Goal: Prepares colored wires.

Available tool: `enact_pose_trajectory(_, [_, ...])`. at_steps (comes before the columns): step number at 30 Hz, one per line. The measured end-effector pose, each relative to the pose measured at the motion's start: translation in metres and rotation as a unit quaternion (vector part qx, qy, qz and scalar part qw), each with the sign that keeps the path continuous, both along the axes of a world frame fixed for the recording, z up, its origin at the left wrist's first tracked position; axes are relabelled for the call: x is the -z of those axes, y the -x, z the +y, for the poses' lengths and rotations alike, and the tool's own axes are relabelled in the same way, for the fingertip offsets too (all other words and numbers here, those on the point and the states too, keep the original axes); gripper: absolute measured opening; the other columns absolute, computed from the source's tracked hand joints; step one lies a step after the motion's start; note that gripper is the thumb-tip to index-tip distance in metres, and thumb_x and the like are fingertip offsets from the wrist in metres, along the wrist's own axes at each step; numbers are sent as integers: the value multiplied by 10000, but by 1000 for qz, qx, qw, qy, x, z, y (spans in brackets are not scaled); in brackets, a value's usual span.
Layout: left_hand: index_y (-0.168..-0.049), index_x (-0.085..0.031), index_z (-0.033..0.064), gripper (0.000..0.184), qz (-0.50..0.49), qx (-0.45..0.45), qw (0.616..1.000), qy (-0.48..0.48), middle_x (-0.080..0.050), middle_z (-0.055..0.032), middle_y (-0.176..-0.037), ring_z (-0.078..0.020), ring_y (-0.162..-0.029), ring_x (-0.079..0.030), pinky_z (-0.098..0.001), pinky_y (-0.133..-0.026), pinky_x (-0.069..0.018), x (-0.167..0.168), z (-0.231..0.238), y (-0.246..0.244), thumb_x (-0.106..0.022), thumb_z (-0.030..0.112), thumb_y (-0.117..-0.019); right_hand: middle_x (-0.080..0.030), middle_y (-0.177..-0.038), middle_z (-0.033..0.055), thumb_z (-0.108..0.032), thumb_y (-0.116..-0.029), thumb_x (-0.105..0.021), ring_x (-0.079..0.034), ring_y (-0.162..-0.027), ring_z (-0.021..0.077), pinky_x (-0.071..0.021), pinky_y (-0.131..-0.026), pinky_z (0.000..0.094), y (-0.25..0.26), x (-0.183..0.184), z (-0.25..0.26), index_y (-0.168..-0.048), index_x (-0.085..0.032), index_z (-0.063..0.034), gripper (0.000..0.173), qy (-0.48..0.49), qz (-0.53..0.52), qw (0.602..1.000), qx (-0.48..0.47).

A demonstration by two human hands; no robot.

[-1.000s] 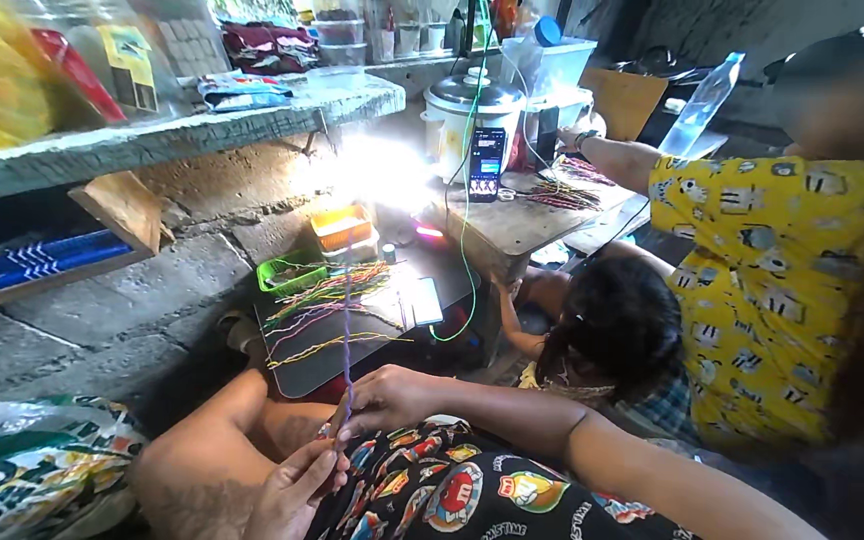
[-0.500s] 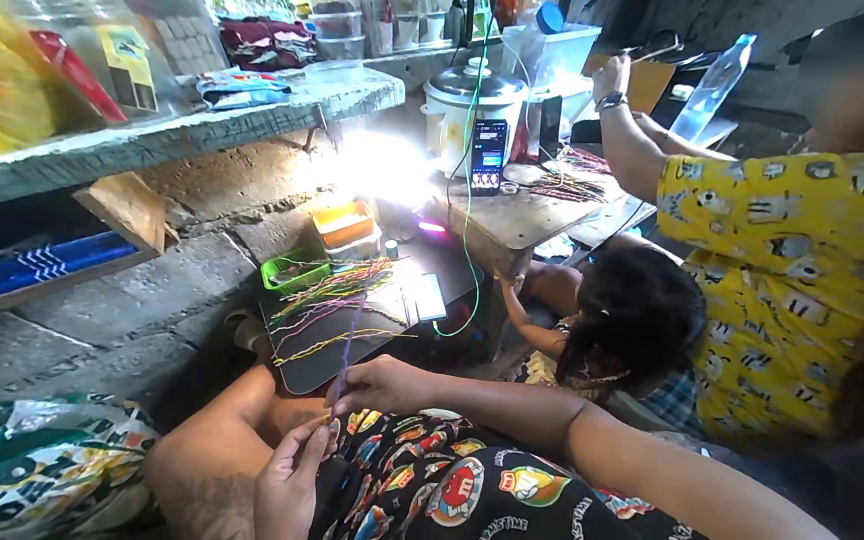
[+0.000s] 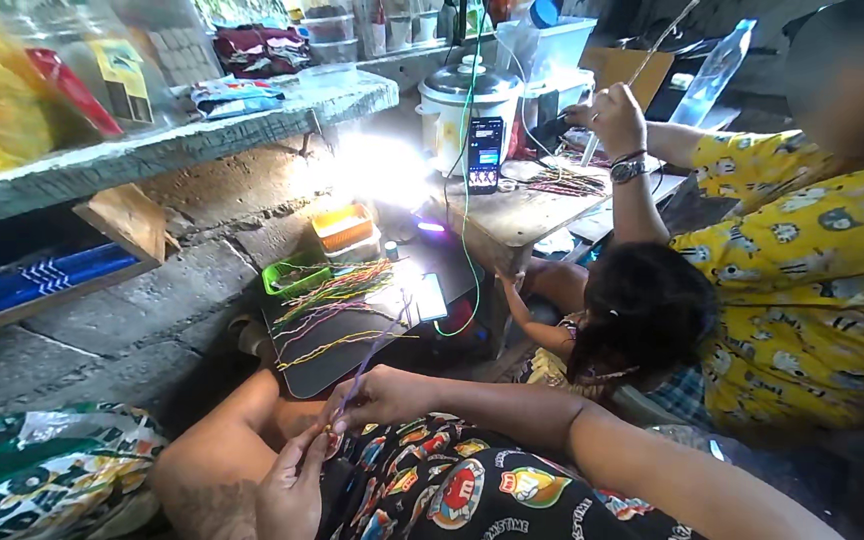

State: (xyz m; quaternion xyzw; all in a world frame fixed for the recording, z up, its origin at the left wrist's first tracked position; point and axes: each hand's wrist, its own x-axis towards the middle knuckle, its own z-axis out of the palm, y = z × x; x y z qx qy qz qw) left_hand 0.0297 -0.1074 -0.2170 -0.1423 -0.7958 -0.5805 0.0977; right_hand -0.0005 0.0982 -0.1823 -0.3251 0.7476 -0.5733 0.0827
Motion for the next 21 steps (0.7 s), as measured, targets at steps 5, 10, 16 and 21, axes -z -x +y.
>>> enact_pose_trajectory(5, [-1021,-728,-74,190,109,4,986,126,-730,-131,-932,-8,-863,-677,-144,-828,-527,9,4,1,-623,68,-952,-650,-801,49,-104,-1036,-560,-574,-630,44,-498,-617,225,2,1,1,-1146,-648,52,210,46,-65,997,-8])
enact_pose_trajectory(10, [-1034,-672,-64,176,19,49,998,29,-702,32,-849,69,-767,-650,-121,-748,-552,7,8,-5,-542,48,-995,-651,-805,29,-141,-1084,-446,-569,-616,35,-488,-588,212,3,-4,7,-1188,-622,42,274,79,-128,986,-77])
enact_pose_trajectory(16, [-946,-673,112,298,-162,140,964,-158,-704,99,-751,-3,-670,-665,-174,-677,-582,2,9,-10,-406,11,-1031,-686,-1063,122,-21,-959,-620,-628,-904,101,-518,-824,279,10,1,17,-1172,-665,62,233,46,7,991,-128])
enact_pose_trajectory(21, [-996,-695,113,268,-158,159,962,-157,-733,82,-817,-19,-704,-679,-184,-687,-584,8,14,-11,-449,11,-1022,-672,-854,64,-86,-937,-703,-596,-770,52,-492,-727,238,9,6,7,-952,-708,44,131,43,25,999,-8])
